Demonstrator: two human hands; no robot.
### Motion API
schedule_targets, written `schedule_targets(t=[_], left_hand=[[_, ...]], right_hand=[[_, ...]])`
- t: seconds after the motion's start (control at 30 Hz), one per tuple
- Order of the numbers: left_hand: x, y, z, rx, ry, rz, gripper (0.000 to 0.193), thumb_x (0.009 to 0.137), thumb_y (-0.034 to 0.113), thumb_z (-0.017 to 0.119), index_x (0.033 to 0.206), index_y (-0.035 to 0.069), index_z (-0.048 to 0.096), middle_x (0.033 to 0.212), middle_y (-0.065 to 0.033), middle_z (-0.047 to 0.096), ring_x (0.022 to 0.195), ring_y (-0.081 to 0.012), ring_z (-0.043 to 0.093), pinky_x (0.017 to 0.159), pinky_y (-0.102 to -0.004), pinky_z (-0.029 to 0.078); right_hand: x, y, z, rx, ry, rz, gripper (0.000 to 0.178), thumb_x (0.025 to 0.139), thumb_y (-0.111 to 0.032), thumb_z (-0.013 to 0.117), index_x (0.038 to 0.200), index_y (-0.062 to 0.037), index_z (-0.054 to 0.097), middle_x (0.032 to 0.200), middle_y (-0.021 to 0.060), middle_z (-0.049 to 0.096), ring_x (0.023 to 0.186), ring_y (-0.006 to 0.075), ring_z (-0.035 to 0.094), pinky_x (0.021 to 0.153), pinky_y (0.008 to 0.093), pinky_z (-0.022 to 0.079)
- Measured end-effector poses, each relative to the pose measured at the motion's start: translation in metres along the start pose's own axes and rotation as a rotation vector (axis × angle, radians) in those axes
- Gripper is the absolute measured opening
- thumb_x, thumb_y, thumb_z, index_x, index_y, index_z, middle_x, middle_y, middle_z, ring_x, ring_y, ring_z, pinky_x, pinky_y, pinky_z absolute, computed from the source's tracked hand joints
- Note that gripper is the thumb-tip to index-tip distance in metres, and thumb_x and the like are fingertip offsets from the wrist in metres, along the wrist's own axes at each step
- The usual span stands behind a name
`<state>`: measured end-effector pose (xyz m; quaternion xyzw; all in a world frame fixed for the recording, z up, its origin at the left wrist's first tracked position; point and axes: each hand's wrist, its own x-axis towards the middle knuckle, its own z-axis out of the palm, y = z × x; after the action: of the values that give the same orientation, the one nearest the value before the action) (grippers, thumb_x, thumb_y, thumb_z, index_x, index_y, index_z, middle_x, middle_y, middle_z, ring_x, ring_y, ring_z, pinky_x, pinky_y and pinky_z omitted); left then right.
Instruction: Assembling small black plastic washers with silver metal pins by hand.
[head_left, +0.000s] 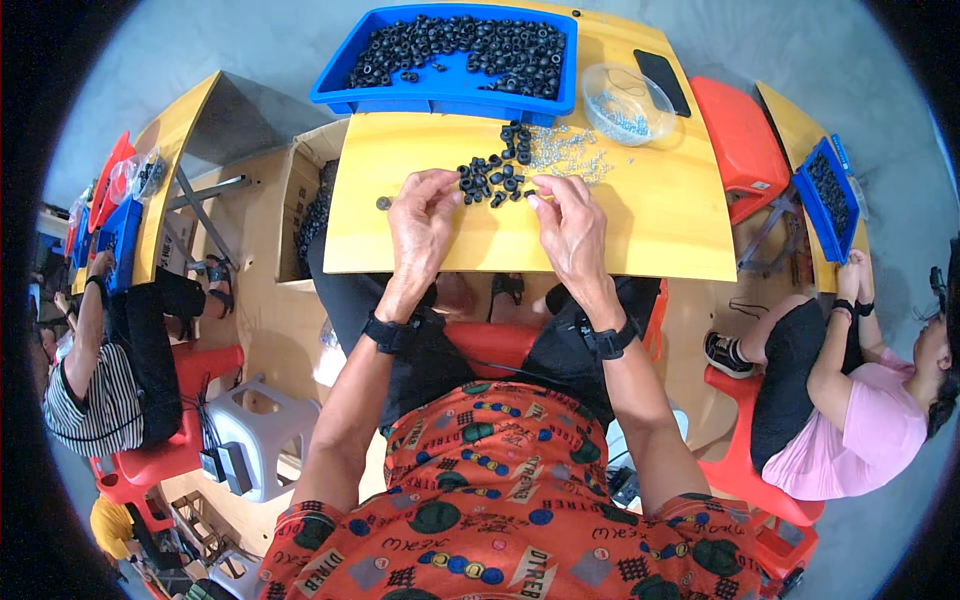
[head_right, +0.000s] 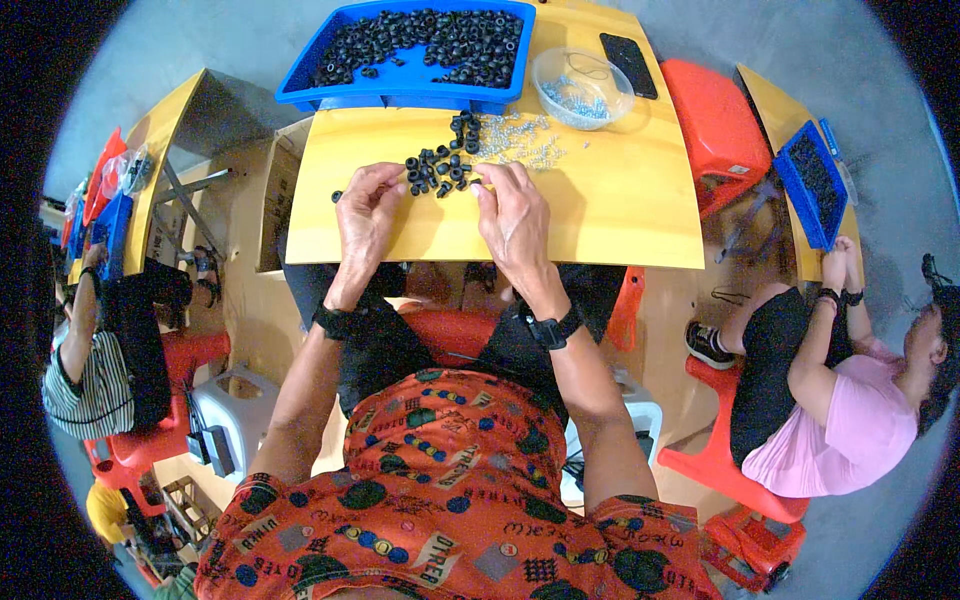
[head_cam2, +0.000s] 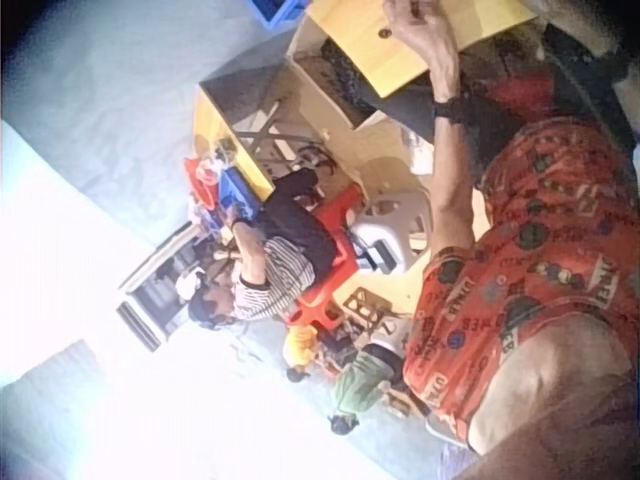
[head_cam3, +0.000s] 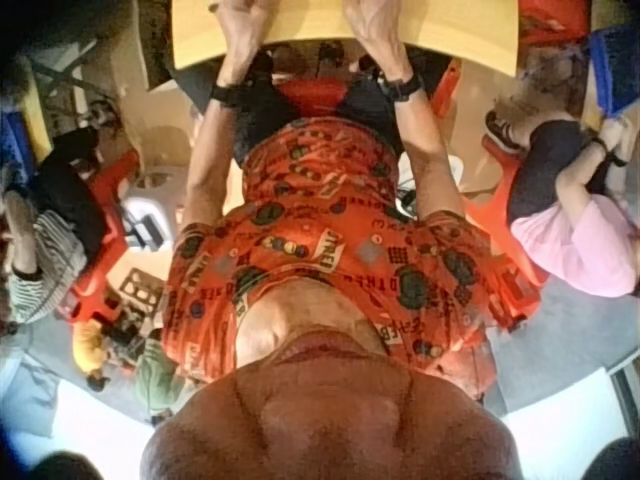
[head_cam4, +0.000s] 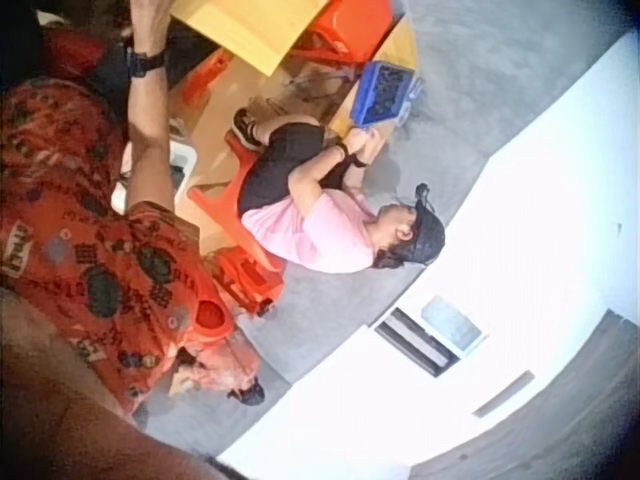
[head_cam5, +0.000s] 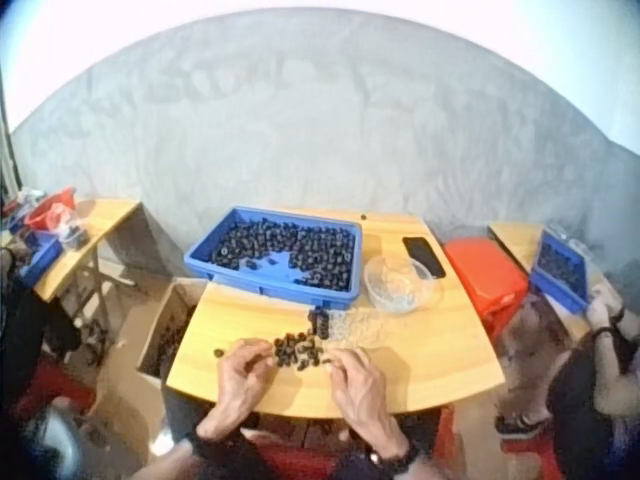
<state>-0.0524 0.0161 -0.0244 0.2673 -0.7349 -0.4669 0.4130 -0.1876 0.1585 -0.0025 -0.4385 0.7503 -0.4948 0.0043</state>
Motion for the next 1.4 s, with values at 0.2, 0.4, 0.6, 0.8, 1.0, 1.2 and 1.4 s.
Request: schedule_targets(t=[0.2,0.4,0.6,0.8,1.0,1.2,1.4], left_hand=[[0.011,0.014,0.017,0.192,-0.055,0.096,0.022,0.077,0.002,0.072,0.098,0.002,0.071,0.098,-0.0112,0.063,0.084,-0.0230,0.063,0.075,-0.0312,0.051],[0.018,0.009,0.032,0.524,-0.052,0.372,0.021,0.078,0.008,0.073,0.099,0.002,0.072,0.097,-0.0112,0.063,0.082,-0.0228,0.063,0.071,-0.0316,0.051],[0.019,0.005,0.030,0.275,-0.051,0.204,0.013,0.080,0.005,0.069,0.093,0.002,0.072,0.098,-0.0115,0.061,0.088,-0.0244,0.062,0.074,-0.0313,0.051],[0.017,0.010,0.023,0.251,-0.057,0.204,0.016,0.078,0.004,0.071,0.095,0.003,0.072,0.103,-0.0117,0.059,0.089,-0.0252,0.061,0.076,-0.0334,0.051],[0.017,0.019,0.031,0.494,-0.162,0.340,0.022,0.074,0.005,0.072,0.096,0.003,0.071,0.105,-0.0113,0.059,0.094,-0.0279,0.056,0.083,-0.0379,0.049],[0.022,0.018,0.034,0.566,-0.146,0.379,0.021,0.074,0.002,0.069,0.095,0.002,0.071,0.105,-0.0129,0.060,0.094,-0.0310,0.056,0.083,-0.0402,0.048],[0.028,0.012,0.037,0.514,-0.115,0.339,0.023,0.075,-0.001,0.067,0.098,0.001,0.070,0.102,-0.0144,0.061,0.095,-0.0320,0.057,0.083,-0.0398,0.049]], right_hand=[[-0.008,0.004,0.006,0.019,0.039,-0.050,0.016,0.083,0.000,0.062,0.099,-0.0024,0.065,0.092,0.0145,0.061,0.080,0.0317,0.063,0.069,0.0392,0.049],[-0.009,0.008,0.007,0.111,0.134,-0.057,0.014,0.084,0.002,0.062,0.097,-0.0013,0.065,0.087,0.0126,0.062,0.076,0.0285,0.063,0.067,0.0355,0.050],[-0.008,0.012,0.004,0.185,0.286,0.065,0.014,0.085,0.004,0.062,0.097,-0.0008,0.065,0.085,0.0080,0.061,0.072,0.0172,0.061,0.065,0.0286,0.049],[-0.004,0.017,0.000,0.155,0.253,0.048,0.017,0.084,0.004,0.063,0.100,-0.0011,0.065,0.087,0.0086,0.061,0.072,0.0180,0.061,0.065,0.0296,0.049],[0.005,0.015,-0.009,-0.014,0.094,0.017,0.017,0.084,0.000,0.062,0.100,-0.0017,0.065,0.089,0.0134,0.061,0.078,0.0294,0.063,0.068,0.0362,0.050],[0.005,0.017,-0.008,-0.099,0.071,-0.051,0.018,0.084,-0.001,0.061,0.101,-0.0032,0.065,0.091,0.0141,0.059,0.082,0.0332,0.062,0.072,0.0401,0.049],[0.008,0.016,-0.004,-0.156,0.109,-0.081,0.016,0.083,-0.003,0.063,0.099,-0.0046,0.066,0.089,0.0127,0.059,0.083,0.0325,0.062,0.070,0.0399,0.049]])
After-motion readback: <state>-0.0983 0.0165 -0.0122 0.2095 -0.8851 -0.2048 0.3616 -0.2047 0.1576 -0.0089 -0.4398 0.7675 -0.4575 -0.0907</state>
